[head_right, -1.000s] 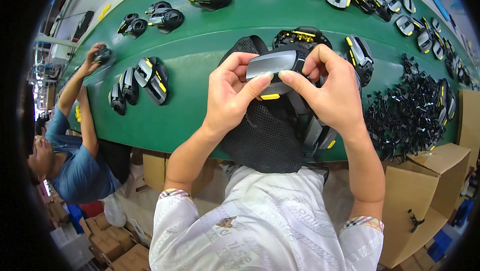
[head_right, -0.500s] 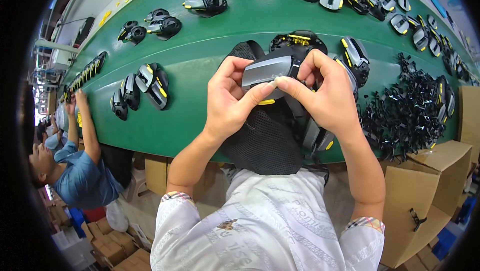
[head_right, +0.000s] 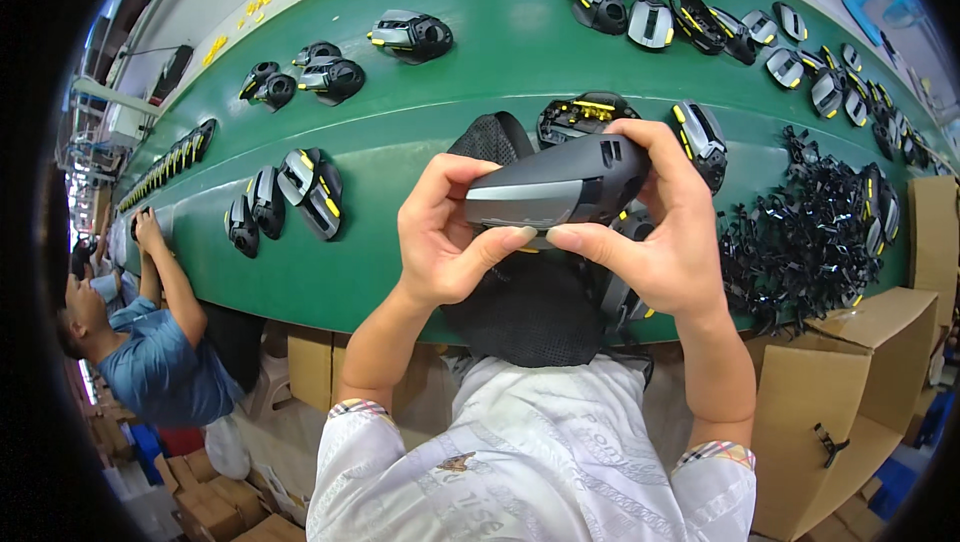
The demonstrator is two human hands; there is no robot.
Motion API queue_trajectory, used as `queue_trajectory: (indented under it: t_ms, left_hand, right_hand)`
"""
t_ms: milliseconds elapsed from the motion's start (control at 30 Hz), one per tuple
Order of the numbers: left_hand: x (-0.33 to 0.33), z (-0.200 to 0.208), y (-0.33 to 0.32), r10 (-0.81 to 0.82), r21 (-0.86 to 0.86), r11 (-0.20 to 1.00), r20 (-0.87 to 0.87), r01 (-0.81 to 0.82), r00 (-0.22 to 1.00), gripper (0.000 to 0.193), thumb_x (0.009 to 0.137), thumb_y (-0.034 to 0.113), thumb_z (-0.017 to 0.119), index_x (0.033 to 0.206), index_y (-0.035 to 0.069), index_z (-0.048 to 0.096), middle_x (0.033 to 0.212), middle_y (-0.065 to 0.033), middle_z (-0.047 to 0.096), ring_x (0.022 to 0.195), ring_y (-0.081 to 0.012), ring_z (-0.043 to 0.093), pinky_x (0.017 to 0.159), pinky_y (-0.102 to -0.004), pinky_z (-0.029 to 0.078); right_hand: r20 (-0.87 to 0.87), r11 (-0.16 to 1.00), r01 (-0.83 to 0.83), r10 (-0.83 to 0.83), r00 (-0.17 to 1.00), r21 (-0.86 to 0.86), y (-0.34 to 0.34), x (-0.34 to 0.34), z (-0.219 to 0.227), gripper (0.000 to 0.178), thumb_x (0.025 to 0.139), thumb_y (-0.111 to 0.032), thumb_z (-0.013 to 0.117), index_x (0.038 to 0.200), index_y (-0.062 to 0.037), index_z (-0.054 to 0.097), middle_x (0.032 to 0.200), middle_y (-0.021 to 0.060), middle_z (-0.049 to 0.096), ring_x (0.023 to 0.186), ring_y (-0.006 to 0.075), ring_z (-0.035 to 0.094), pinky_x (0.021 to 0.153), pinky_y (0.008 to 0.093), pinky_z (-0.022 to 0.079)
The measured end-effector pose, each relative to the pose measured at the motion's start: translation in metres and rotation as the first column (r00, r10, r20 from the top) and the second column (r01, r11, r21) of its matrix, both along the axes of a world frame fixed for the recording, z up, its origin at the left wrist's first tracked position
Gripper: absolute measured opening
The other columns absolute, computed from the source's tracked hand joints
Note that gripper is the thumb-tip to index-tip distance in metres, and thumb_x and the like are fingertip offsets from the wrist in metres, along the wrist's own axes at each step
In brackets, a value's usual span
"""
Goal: The person assembles electronic components and wires into casings by hand on a production line.
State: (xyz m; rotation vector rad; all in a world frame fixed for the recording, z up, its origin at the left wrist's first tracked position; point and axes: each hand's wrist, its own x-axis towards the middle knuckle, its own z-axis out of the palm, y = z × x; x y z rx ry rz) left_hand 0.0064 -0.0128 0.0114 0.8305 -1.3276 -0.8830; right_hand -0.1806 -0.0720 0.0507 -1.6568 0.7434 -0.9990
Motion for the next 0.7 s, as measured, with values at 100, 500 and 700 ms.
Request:
queue_trajectory:
  t_ms: [100, 500, 700]
  left_hand:
    - [0.000, 0.006, -0.001, -0.095, 0.146, 0.982, -0.184, 0.123, 0.978, 0.038, 0.077, 0.004, 0.071, 0.105, -0.003, 0.047, 0.099, -0.0101, 0.059, 0.088, -0.0134, 0.061, 0.075, -0.0259, 0.051]
    - [0.005, -0.002, -0.007, -0.172, 0.208, 0.948, -0.308, 0.242, 0.936, 0.040, 0.076, 0.005, 0.072, 0.107, -0.002, 0.047, 0.099, -0.0107, 0.060, 0.090, -0.0126, 0.058, 0.078, -0.0267, 0.049]
    - [0.008, -0.005, -0.004, 0.111, -0.197, 0.979, 0.347, -0.043, 0.931, 0.037, 0.068, 0.009, 0.078, 0.096, -0.002, 0.058, 0.085, -0.0099, 0.063, 0.079, -0.0169, 0.064, 0.071, -0.0273, 0.050]
  right_hand:
    - [-0.106, 1.000, 0.016, -0.016, 0.994, -0.007, -0.002, -0.003, -0.004, 0.066, 0.061, -0.016, 0.083, 0.114, -0.0001, 0.045, 0.098, 0.0047, 0.053, 0.089, 0.0122, 0.054, 0.079, 0.0247, 0.045]
    - [-0.096, 0.982, -0.097, 0.114, 0.989, 0.159, -0.008, -0.017, -0.005, 0.064, 0.060, -0.013, 0.083, 0.112, -0.0012, 0.048, 0.097, 0.0028, 0.051, 0.083, 0.0097, 0.050, 0.076, 0.0229, 0.043]
    - [0.218, 0.947, -0.207, 0.154, 0.964, 0.245, -0.008, -0.014, -0.013, 0.031, 0.073, -0.014, 0.074, 0.092, -0.0021, 0.052, 0.089, 0.0022, 0.049, 0.084, 0.0084, 0.048, 0.076, 0.0238, 0.040]
